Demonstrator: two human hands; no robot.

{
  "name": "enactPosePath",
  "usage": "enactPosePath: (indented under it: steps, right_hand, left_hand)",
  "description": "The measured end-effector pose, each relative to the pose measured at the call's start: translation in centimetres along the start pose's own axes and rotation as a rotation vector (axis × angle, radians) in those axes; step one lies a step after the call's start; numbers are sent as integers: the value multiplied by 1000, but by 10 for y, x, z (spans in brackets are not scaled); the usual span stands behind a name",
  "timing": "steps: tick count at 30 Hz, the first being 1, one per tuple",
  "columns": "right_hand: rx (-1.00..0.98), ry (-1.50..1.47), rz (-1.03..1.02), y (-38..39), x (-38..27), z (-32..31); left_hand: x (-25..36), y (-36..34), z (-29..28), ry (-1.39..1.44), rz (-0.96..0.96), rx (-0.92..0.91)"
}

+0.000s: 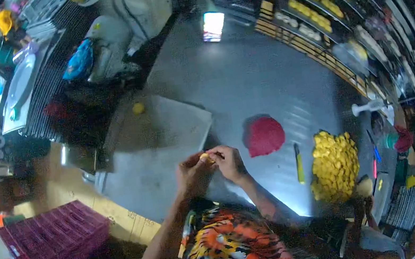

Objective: The person fills dough pieces with paste by hand, shapes them into balls, and arranges them on a baking tray. The person makes indentations on the dough balls, places the tray onto a rack, and resumes shaping more dough.

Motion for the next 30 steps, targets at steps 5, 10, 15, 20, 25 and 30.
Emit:
enactPosePath:
  steps: [5, 10, 15, 20, 25, 30]
  right_hand:
    - [-240, -511, 360, -43, -50, 52]
    - [-215, -261, 447, -21, -26, -7]
    - [-19, -133, 546, 79, 28, -93]
    - [-7, 29, 446, 115, 13, -142]
    - [300, 425, 236, 172, 72, -291]
    - [511, 1257, 199, 186, 62, -419]
  left_hand:
    - [86, -39, -165, -324, 539, 480]
    - [167, -61, -216, -431, 488, 412]
    - [143, -77, -194, -347, 528, 220]
    - [133, -77, -229, -710, 578, 547]
    - [120, -60, -211, -868, 593, 723]
    - [86, -17, -184, -1009, 688, 707]
Point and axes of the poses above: each hand's wrist, its own y-axis away from the middle knuckle, its own z-axis out of the palm, x = y × z, the point moved 6 cm from there along -y, towards the middle knuckle, and after that the axes turned 13 degrees about -z, right-handed, at the moved point
